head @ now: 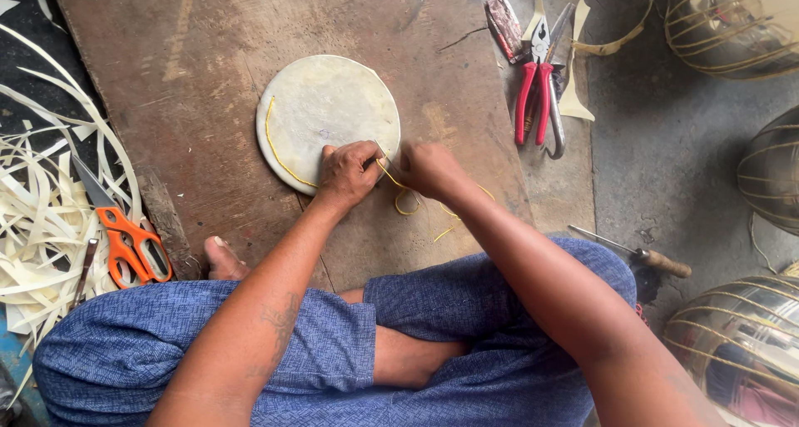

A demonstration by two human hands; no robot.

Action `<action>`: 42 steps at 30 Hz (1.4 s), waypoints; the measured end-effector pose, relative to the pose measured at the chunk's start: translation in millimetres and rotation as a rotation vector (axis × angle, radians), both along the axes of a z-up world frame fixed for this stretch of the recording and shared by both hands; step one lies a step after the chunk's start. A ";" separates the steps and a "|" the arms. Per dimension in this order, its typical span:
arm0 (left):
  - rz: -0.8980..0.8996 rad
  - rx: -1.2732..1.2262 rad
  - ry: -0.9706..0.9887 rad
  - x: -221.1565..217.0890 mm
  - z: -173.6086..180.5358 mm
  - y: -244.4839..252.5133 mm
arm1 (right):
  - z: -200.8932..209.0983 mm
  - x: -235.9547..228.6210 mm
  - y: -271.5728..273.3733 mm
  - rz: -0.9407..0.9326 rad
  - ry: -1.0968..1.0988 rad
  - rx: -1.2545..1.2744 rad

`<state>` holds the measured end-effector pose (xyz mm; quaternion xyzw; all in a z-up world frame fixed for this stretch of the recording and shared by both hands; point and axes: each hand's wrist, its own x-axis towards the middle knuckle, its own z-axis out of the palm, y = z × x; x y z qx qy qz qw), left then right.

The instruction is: The person assembles a drum head by threading yellow string through leather edges and a metal ring by hand and using a needle. They use pliers and scissors to cut and adjust the leather and string while sitting on the floor surrounded by other drums and leather scraps.

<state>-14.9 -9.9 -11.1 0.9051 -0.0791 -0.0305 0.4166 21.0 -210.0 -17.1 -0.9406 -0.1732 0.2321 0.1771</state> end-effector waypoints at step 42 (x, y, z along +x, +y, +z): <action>-0.008 0.321 0.236 -27.0 35.0 36.1 | 250.1 52.9 -368.5 -0.757 -0.305 0.627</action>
